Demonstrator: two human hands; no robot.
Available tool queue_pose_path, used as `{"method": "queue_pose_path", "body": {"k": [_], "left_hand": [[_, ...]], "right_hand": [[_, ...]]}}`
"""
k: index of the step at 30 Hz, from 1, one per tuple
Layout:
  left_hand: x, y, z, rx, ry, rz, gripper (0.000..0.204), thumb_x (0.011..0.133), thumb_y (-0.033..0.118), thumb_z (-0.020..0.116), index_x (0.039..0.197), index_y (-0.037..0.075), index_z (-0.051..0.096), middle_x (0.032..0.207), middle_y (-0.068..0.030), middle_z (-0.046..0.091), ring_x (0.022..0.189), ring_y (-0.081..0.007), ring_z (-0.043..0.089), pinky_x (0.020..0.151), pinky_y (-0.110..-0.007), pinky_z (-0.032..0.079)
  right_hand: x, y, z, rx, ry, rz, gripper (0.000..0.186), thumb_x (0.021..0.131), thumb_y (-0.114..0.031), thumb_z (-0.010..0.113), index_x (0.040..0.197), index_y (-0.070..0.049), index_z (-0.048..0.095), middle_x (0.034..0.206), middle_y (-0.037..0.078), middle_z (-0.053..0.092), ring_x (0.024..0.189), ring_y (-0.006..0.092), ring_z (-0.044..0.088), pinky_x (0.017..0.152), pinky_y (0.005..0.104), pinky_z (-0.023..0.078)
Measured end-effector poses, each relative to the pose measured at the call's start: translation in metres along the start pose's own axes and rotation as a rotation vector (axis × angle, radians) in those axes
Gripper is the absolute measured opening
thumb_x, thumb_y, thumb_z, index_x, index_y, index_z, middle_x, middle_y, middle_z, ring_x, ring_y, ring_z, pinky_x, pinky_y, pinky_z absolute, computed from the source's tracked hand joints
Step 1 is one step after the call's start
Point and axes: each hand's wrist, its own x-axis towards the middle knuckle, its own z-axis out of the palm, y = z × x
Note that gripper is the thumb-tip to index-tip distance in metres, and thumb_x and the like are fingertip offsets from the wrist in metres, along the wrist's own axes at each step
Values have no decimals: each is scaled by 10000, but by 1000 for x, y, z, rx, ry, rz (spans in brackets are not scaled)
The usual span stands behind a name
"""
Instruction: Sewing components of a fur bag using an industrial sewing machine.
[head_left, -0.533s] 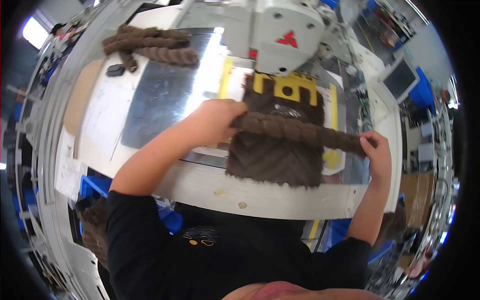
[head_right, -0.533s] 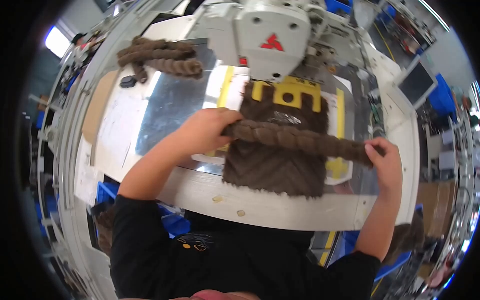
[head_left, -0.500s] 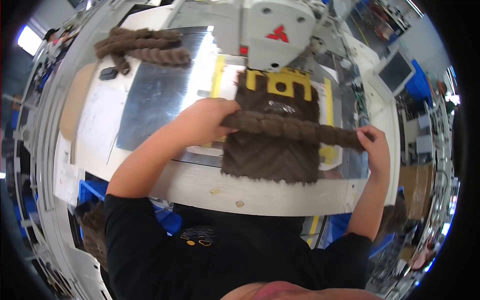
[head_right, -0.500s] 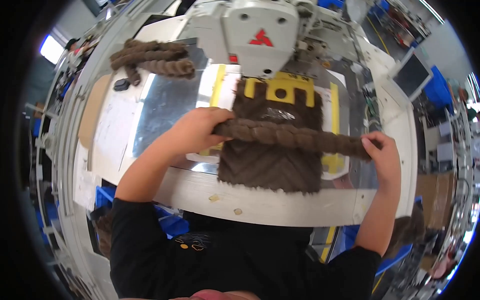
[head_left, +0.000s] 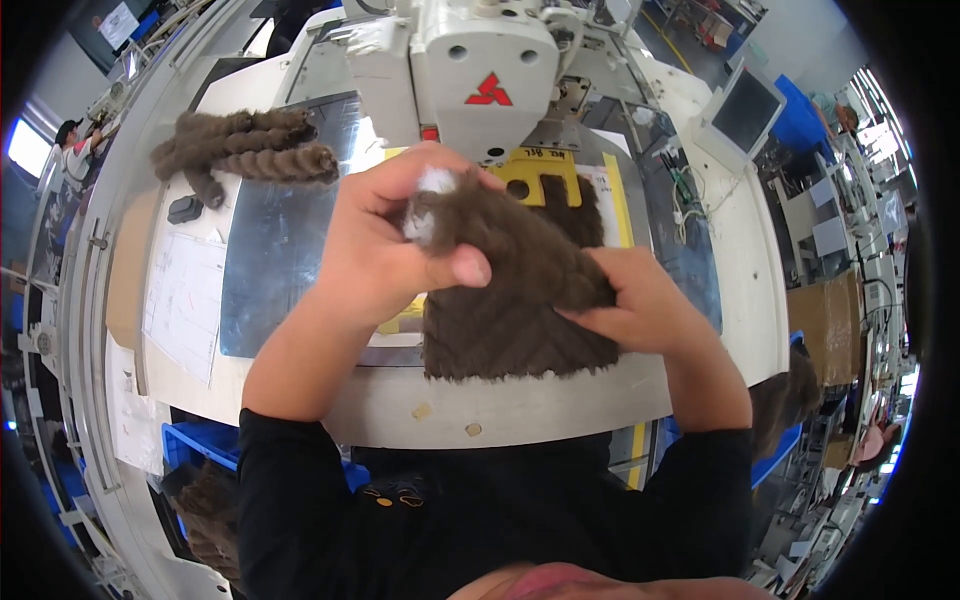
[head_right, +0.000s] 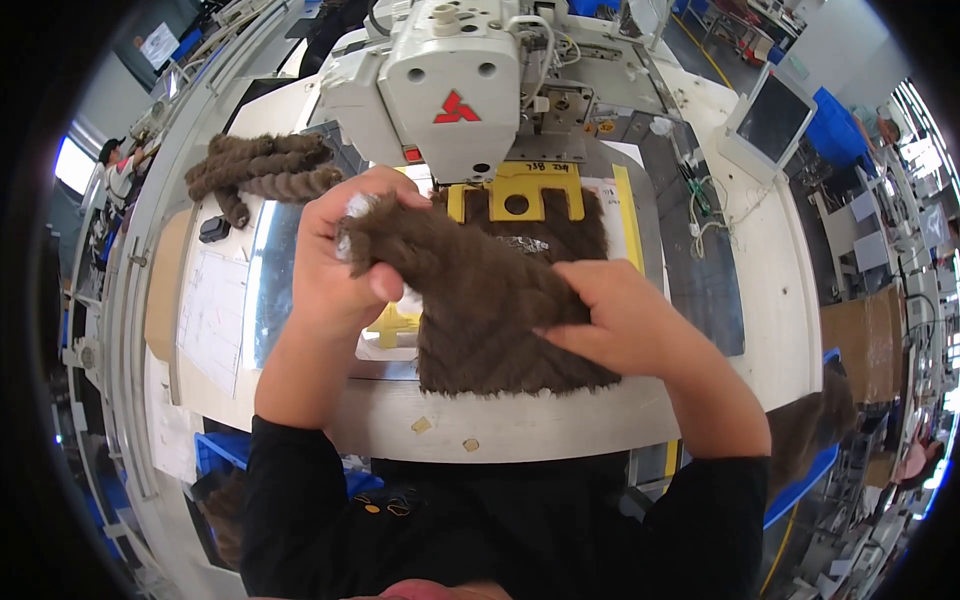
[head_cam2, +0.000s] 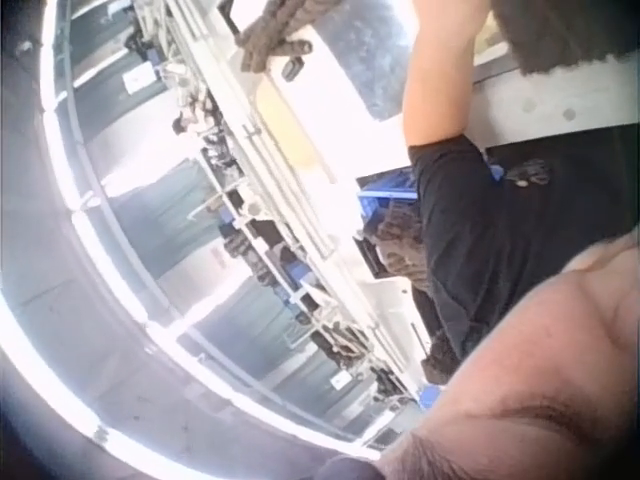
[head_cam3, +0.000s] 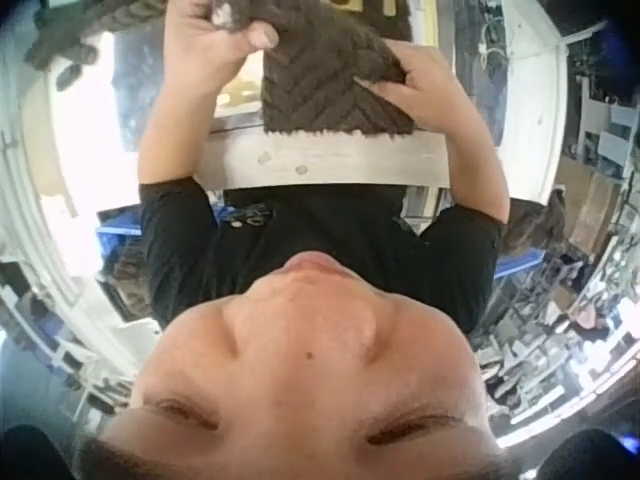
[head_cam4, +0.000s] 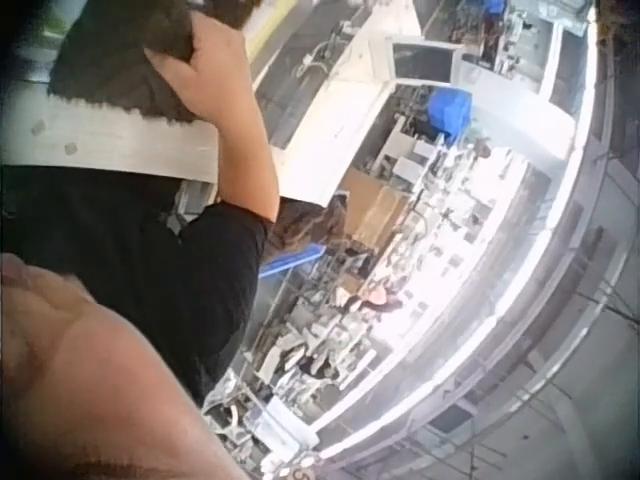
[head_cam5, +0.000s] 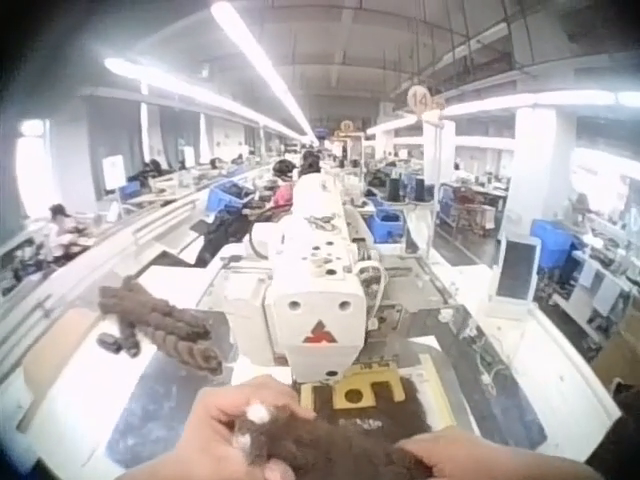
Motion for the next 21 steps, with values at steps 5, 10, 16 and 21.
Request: {"method": "queue_pose_path", "body": {"k": [5,10,16,21], "left_hand": [[-7,14,-8,145,-20,84,573,679,259,983,1108,-11,715,1054,-74,728,968,-150,674,866,-292,526],[-3,32,-13,52,44,-106,345,789,51,883,1085,-40,731,915,-71,741,763,-92,667,699,-210,510],[6,23,-23,144,142,-234,320,907,164,760,1148,-30,678,928,-52,694,776,-93,640,709,-241,525],[-5,-10,14,-42,-45,-193,412,1021,351,648,1210,-9,581,986,-56,645,921,-163,643,817,-325,548]], "right_hand": [[0,-14,16,224,-131,-9,175,919,-97,742,1038,25,705,836,45,702,754,120,659,688,301,518],[-6,-16,15,468,-174,338,118,913,-100,726,976,0,719,712,23,638,574,83,578,546,239,447],[-11,8,22,837,-207,367,150,1000,-118,634,1025,19,691,775,20,616,718,98,584,576,263,464],[13,-10,44,848,-316,242,193,1043,-145,575,1060,21,671,828,48,644,744,117,611,671,294,510]]}}
